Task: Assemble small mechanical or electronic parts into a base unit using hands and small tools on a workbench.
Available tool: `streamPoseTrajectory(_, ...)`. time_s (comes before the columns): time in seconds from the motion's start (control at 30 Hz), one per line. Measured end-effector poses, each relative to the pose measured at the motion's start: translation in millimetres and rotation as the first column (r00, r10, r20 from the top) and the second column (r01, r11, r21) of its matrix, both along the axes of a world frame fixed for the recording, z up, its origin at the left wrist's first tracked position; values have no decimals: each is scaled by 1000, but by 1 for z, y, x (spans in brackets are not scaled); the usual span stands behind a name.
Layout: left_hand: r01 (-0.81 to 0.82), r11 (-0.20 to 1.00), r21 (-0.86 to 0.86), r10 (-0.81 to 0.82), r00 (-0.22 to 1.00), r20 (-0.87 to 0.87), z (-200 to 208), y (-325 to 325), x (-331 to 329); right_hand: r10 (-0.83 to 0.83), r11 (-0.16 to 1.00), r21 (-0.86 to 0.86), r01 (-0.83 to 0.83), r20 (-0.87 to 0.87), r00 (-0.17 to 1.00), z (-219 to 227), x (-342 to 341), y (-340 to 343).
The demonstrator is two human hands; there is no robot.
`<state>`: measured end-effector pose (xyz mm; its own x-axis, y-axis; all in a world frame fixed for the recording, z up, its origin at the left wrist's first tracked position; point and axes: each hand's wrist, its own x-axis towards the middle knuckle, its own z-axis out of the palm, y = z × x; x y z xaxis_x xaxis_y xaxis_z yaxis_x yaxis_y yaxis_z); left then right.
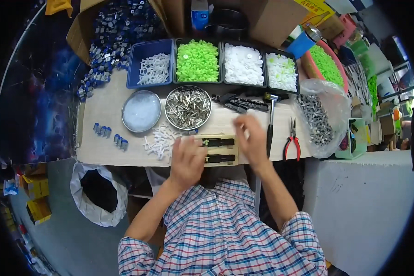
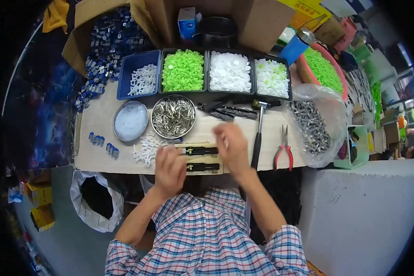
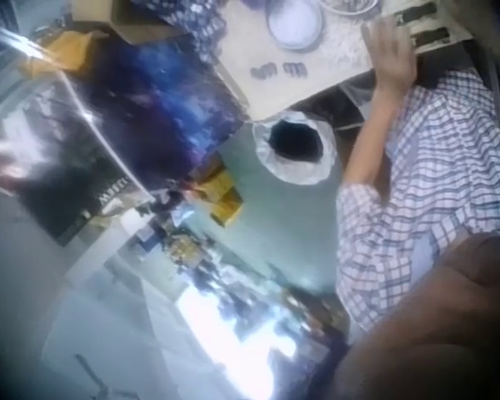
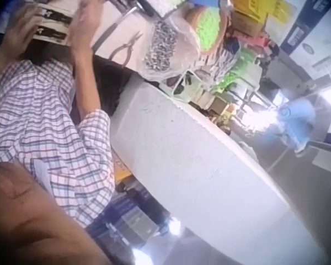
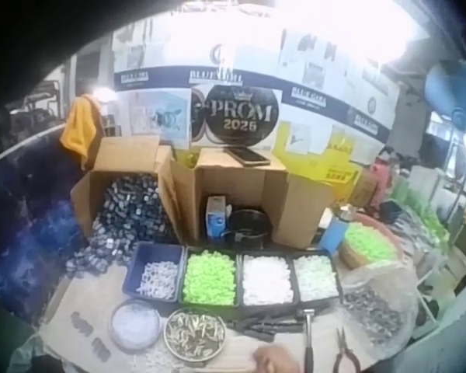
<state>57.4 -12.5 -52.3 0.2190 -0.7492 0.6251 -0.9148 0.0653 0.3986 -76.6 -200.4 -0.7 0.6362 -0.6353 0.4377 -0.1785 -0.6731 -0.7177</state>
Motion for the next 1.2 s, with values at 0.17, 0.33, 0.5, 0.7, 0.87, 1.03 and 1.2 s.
streamPoseTrajectory(0.17,-176,981,80,180,983,-42,25,-76,34,-188,971,-152,184,-13,982,1,38,-96)
streamPoseTrajectory(0.33,-221,965,140,236,966,-102,11,-91,47,-260,910,-366,195,-136,956,0,65,-123)
streamPoseTrajectory(0.5,-194,973,124,210,969,-131,9,-91,56,-291,889,-425,172,-235,927,-1,72,-132)
streamPoseTrajectory(0.7,-134,983,126,151,979,-135,17,-91,62,-297,865,-477,155,-239,924,-4,75,-135)
streamPoseTrajectory(0.87,-215,968,128,213,977,29,22,-96,65,-273,866,-463,188,-122,954,-5,70,-129)
streamPoseTrajectory(1.03,-159,981,112,156,987,36,20,-96,69,-257,875,-431,221,-27,966,-8,66,-125)
streamPoseTrajectory(1.2,-126,991,50,126,992,15,26,-96,71,-257,872,-443,207,-56,965,-10,65,-129)
